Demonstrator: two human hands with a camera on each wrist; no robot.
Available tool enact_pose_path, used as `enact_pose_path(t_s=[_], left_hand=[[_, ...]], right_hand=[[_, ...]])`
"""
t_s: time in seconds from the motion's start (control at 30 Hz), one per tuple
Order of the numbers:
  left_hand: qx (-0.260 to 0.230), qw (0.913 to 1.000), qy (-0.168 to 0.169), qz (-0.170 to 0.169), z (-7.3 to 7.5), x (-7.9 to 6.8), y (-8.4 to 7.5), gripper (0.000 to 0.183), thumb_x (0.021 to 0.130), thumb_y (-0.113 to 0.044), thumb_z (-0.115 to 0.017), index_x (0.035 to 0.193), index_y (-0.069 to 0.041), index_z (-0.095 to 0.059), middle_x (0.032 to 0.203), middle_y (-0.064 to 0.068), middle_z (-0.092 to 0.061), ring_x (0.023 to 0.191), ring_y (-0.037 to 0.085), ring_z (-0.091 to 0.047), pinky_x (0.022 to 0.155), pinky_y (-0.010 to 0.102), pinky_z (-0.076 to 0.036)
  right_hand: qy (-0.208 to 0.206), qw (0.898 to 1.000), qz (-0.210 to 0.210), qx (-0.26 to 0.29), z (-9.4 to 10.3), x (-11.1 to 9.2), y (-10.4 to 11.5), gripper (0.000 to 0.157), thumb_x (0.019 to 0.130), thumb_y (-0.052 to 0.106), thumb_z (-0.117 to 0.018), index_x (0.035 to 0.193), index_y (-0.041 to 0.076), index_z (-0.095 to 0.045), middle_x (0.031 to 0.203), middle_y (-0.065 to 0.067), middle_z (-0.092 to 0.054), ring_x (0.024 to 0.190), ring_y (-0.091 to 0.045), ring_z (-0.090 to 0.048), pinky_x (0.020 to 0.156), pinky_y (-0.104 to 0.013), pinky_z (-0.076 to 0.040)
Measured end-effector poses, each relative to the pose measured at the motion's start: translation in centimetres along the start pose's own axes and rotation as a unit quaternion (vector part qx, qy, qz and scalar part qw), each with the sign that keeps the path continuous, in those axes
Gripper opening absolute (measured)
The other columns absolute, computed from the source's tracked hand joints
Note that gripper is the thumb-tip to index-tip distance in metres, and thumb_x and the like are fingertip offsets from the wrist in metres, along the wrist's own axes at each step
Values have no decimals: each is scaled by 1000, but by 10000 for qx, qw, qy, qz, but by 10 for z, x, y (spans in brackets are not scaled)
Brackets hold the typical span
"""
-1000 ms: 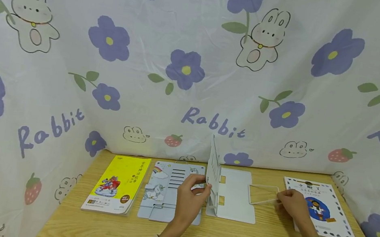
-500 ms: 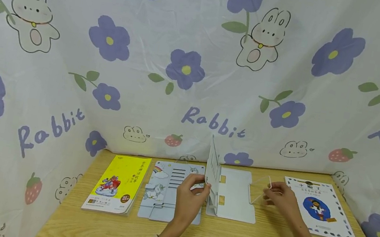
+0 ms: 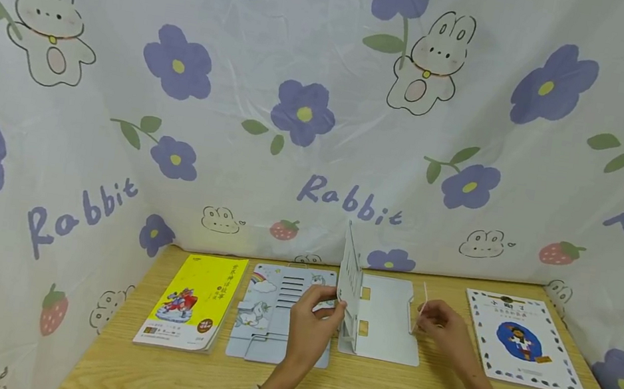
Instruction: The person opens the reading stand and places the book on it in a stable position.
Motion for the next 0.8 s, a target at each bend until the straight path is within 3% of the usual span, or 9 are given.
enact_pose_path(t_s=[0.33,0.53,0.8], left_hand=[[-25,10000,55,-28,-2,-1,-1,19,94,2,-78,112,3,-73,113,14,-71,110,34,-72,83,30,-66],[-14,10000,40,-34,-1,-2,-2,19,94,1,-78,112,3,-74,113,14,-71,110,33,-72,83,32,-67],[-29,9998,105,-135,-6,-3,-3,19,94,1,-78,112,1,-75,113,14,-71,110,32,-71,84,32,-67]], right_hand=[[140,9949,-613,-790,-17,-6,-7,10,97,3,-76,106,3,-73,100,-10,-76,91,-14,-69,77,-21,-57],[114,9939,-488,-979,-21,-7,-5,7,95,5,-78,102,7,-78,103,-10,-81,93,-21,-73,74,-20,-57],[-14,9936,-323,-1082,-23,-6,0,9,93,2,-80,100,7,-83,101,-11,-82,88,-18,-74,70,-20,-58]])
Point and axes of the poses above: each hand's wrist, its own x-axis towards the middle knuckle, its own z-axis out of the back of the hand, y = z × x, the point moved 10 cm from there along x, towards the middle knuckle
